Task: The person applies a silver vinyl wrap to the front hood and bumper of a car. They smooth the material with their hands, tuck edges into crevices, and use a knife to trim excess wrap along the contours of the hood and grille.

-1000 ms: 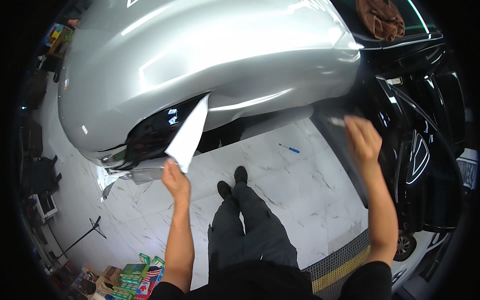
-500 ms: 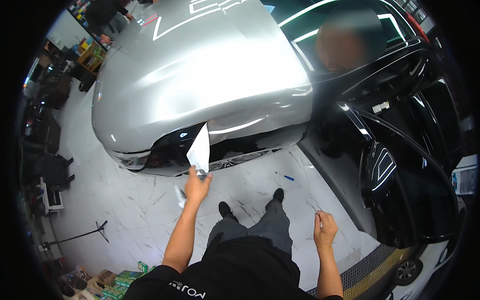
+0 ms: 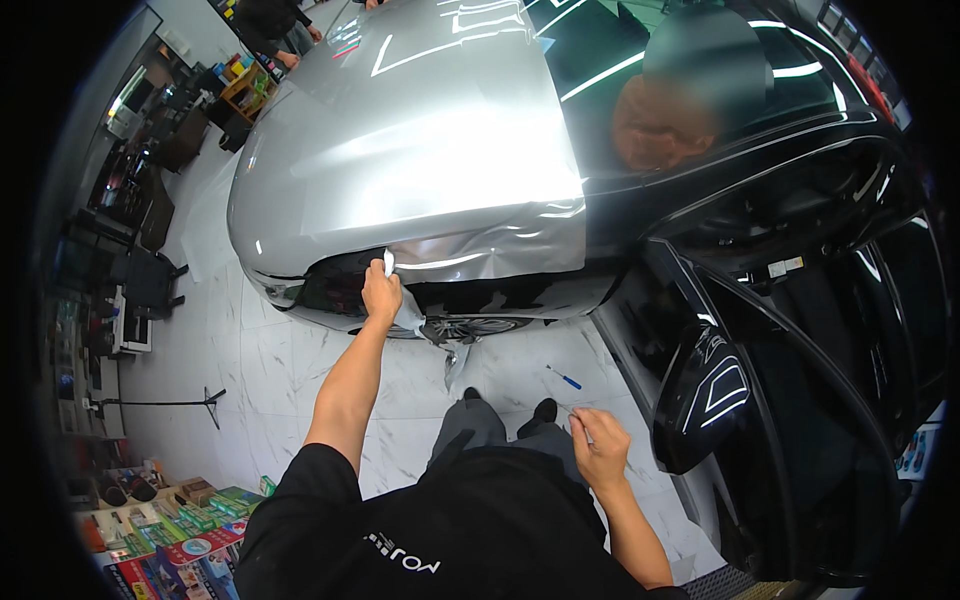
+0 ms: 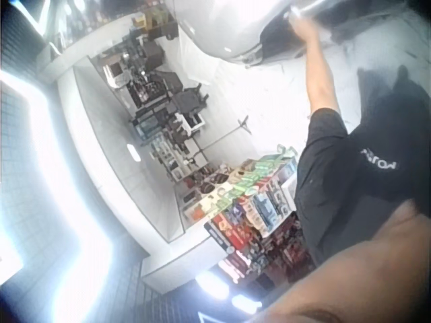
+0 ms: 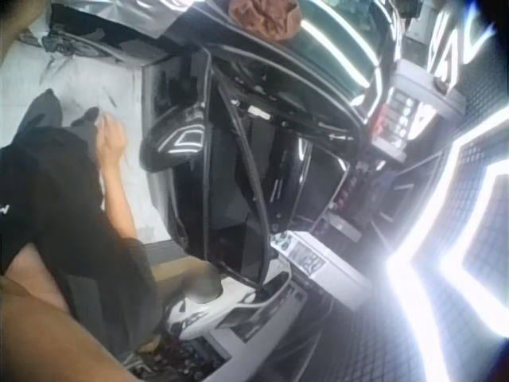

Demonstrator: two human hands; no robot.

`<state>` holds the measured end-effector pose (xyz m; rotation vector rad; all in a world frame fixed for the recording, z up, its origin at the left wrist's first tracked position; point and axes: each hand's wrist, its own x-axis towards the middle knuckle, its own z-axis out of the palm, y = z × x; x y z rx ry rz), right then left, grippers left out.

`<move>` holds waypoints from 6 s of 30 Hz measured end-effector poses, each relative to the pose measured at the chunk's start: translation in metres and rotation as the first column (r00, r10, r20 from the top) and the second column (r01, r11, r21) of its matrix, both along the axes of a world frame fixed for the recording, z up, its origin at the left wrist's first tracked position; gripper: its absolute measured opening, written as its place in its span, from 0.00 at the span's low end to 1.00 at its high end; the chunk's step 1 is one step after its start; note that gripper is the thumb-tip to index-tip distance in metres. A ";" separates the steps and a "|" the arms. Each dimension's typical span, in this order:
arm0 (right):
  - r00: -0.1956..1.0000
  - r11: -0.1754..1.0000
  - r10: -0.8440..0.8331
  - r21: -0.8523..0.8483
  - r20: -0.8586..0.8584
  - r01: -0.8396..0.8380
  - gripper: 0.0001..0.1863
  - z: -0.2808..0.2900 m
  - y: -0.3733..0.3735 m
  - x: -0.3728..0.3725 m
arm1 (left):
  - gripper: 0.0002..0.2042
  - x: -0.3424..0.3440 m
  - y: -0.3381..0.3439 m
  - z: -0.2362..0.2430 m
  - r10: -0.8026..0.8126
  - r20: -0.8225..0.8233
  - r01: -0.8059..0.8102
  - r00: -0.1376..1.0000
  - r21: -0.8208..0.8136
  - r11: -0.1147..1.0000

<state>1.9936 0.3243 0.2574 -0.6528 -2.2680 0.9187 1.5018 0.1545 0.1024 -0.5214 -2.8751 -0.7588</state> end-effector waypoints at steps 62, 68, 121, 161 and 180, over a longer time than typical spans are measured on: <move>0.997 0.949 0.072 -0.309 -0.005 -0.070 0.07 0.043 0.139 -0.007 | 0.28 0.140 0.158 0.055 0.039 0.365 -0.125 0.930 0.214 0.969; 0.988 0.953 0.150 -0.270 0.037 -0.135 0.07 0.052 0.126 -0.028 | 0.27 0.129 0.174 0.029 0.192 0.465 -0.377 0.864 0.345 0.860; 0.872 0.526 0.486 0.774 0.066 -0.352 0.12 -0.075 0.184 -0.332 | 0.09 0.094 0.172 0.007 0.155 -0.221 -0.017 0.963 0.523 0.852; 0.849 0.353 0.490 0.846 0.197 -0.400 0.15 -0.067 0.204 -0.332 | 0.08 0.093 0.172 0.001 0.169 -0.236 -0.002 0.957 0.576 0.818; 0.827 0.287 0.492 0.845 0.274 -0.451 0.17 -0.054 0.219 -0.327 | 0.08 0.092 0.172 -0.004 0.168 -0.263 0.019 0.950 0.587 0.809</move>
